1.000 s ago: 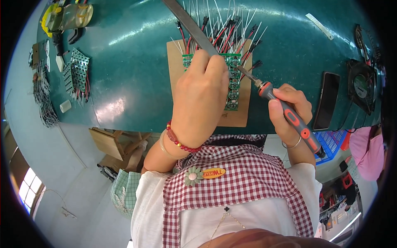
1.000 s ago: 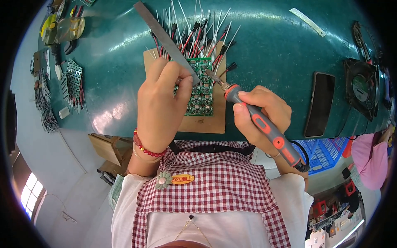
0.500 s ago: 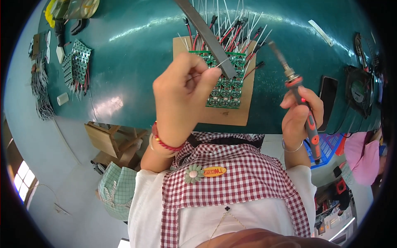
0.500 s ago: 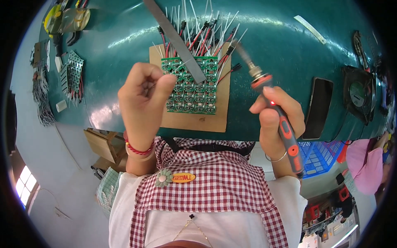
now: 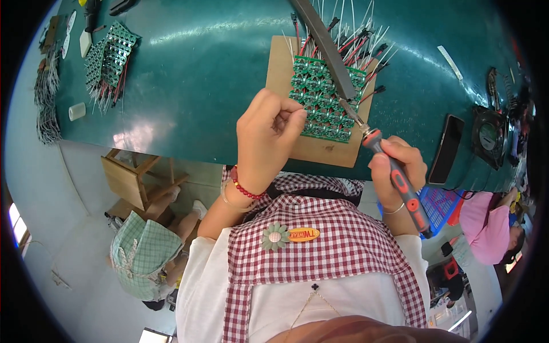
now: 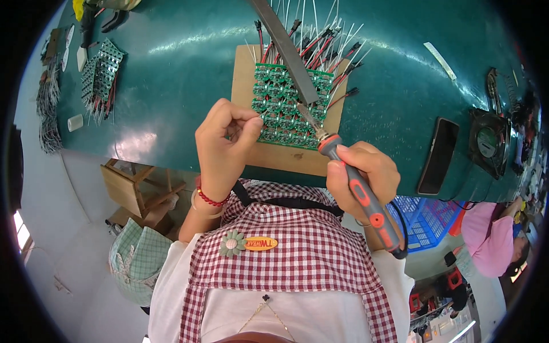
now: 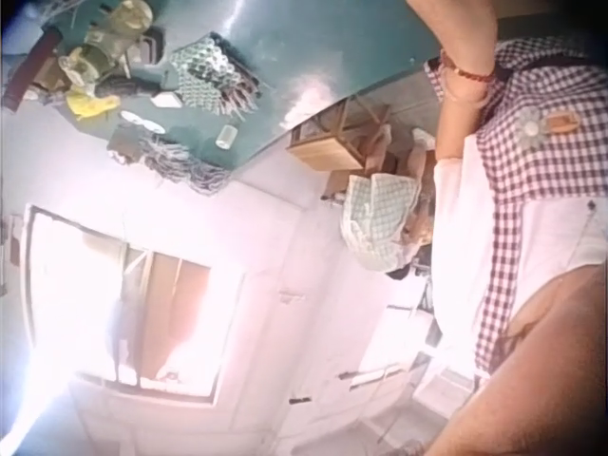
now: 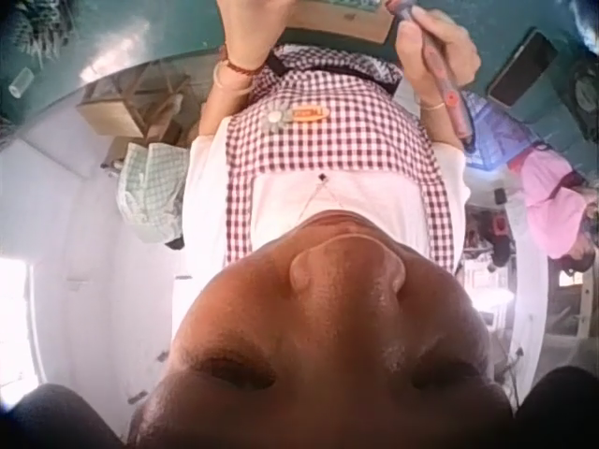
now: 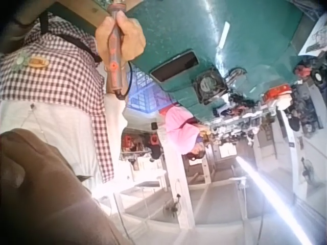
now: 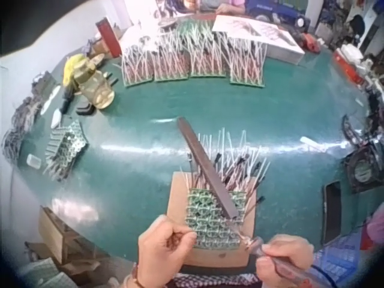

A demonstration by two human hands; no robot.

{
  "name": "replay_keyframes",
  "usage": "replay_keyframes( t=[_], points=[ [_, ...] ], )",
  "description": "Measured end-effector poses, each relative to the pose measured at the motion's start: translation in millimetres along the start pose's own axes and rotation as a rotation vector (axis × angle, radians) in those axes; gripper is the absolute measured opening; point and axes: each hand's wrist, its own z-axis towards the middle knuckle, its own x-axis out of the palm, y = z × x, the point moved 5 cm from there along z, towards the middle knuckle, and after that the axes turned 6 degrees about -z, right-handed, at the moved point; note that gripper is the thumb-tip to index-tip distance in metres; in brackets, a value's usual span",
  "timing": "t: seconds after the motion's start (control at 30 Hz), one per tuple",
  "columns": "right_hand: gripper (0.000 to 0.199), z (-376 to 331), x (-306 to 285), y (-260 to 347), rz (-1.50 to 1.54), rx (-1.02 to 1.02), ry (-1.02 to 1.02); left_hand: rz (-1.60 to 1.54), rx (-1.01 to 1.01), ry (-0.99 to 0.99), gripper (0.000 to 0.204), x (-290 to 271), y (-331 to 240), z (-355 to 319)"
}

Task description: The person solders wires onto small LED circuit boards at an industrial workbench using a soldering iron.

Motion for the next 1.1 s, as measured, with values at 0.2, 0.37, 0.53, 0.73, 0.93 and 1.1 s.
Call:
replay_keyframes(
  t=[0.2, 0.37, 0.53, 0.73, 0.93, 1.1],
  points=[
    [0.019, 1, 2, -3, -0.046, 0.042, 0.036, 0.012, 0.077, 0.017, 0.009, 9, 2, 1],
    [0.020, 8, 7, 1, -0.113, -0.030, 0.034, 0.059, 0.137, 0.003, 0.011, 16, 3, 1],
    [0.020, 5, 10, -1, -0.138, -0.041, 0.037, 0.095, 0.149, 0.003, 0.011, 18, 4, 2],
    [0.022, -2, 11, -1, -0.147, -0.008, 0.029, 0.080, 0.154, -0.006, 0.012, 18, 3, 2],
    [0.024, -4, 16, 2, -0.168, -0.065, 0.032, 0.105, 0.156, 0.014, 0.011, 17, 2, 3],
    [0.025, -13, 11, -1, -0.160, -0.015, 0.021, 0.083, 0.152, 0.015, 0.011, 18, 1, 2]
  ],
)
